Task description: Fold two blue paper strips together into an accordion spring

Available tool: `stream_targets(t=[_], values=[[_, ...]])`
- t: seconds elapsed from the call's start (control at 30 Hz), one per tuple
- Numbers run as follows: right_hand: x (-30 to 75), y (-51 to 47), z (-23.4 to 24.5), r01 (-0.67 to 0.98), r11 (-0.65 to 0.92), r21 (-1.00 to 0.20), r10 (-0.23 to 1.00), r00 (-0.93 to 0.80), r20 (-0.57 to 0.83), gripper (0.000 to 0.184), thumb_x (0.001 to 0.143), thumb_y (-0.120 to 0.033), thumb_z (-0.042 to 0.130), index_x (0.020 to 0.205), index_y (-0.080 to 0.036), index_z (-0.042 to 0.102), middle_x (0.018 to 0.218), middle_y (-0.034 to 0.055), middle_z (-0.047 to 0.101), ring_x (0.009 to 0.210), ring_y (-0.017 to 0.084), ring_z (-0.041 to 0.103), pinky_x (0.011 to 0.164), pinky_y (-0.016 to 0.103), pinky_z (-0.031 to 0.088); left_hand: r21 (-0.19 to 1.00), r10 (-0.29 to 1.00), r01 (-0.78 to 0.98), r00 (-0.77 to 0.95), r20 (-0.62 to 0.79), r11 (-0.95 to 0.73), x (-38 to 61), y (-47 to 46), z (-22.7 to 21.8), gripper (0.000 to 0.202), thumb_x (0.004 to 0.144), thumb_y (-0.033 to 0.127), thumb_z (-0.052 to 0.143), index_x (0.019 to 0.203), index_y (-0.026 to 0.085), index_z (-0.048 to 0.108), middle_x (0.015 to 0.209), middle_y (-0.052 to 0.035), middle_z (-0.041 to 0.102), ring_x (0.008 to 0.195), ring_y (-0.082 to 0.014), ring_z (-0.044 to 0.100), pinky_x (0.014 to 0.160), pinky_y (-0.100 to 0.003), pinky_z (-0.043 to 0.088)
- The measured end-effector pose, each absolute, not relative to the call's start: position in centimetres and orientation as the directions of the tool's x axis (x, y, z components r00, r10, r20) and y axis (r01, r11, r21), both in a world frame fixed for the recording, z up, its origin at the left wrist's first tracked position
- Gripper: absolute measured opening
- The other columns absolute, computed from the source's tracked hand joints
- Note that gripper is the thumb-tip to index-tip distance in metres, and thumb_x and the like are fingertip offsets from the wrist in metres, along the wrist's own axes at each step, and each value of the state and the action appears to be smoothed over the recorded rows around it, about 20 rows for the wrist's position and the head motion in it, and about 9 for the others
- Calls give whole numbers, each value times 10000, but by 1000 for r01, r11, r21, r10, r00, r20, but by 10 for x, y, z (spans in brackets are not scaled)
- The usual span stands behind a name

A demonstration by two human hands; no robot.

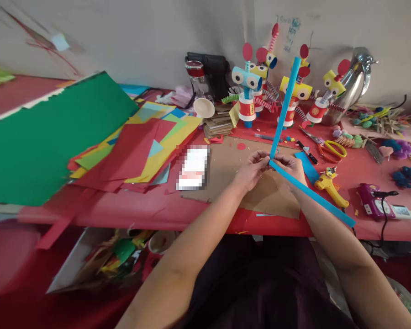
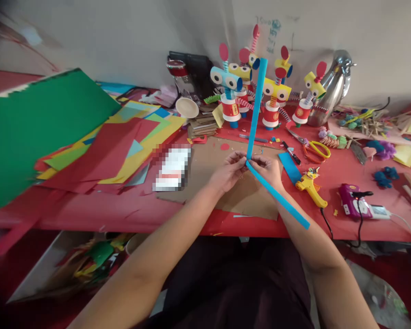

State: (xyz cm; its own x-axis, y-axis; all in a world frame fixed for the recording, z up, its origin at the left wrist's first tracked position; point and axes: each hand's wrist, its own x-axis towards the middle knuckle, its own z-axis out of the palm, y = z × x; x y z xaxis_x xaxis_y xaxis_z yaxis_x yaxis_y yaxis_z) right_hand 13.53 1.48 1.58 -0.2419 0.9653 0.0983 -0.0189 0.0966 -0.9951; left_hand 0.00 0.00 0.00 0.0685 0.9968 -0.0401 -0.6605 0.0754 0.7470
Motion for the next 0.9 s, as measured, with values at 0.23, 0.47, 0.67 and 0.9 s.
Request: stream_targets(t=[0.23, 0.47, 0.67, 0.9], values=[[135, 12, 21, -32, 92, -995, 967, -235, 97, 280, 661, -465, 740, 745, -198, 742, 723, 22, 711, 666, 155, 638, 653, 303, 532, 759, 996, -645, 72, -61, 93, -5, 0, 0, 279, 547, 230, 900, 746, 196, 707, 754, 16, 715, 682, -107, 655, 672, -242, 527], [136, 10, 23, -33, 114, -993, 965, -232, 119, 243, 676, -438, 738, 745, -206, 757, 746, 21, 738, 687, 169, 656, 680, 312, 547, 773, 994, -625, 64, -89, 109, -6, -1, 0, 281, 554, 213, 894, 748, 191, 691, 753, 17, 703, 696, -113, 660, 726, -270, 534], [138, 10, 24, 8, 159, -987, 958, -242, 153, 214, 697, -400, 727, 772, -206, 775, 776, 31, 747, 678, 168, 658, 656, 308, 539, 793, 996, -602, 56, -69, 89, -7, -3, 6, 293, 545, 211, 896, 739, 189, 677, 726, 23, 699, 679, -112, 661, 704, -263, 534], [136, 14, 19, 17, 202, -979, 934, -303, 188, 292, 702, -520, 736, 762, -238, 782, 751, 23, 727, 736, 184, 672, 712, 328, 551, 824, 999, -567, -27, -37, 16, -2, -3, 6, 278, 562, 172, 869, 708, 196, 633, 699, 44, 677, 622, -97, 627, 638, -245, 510]])
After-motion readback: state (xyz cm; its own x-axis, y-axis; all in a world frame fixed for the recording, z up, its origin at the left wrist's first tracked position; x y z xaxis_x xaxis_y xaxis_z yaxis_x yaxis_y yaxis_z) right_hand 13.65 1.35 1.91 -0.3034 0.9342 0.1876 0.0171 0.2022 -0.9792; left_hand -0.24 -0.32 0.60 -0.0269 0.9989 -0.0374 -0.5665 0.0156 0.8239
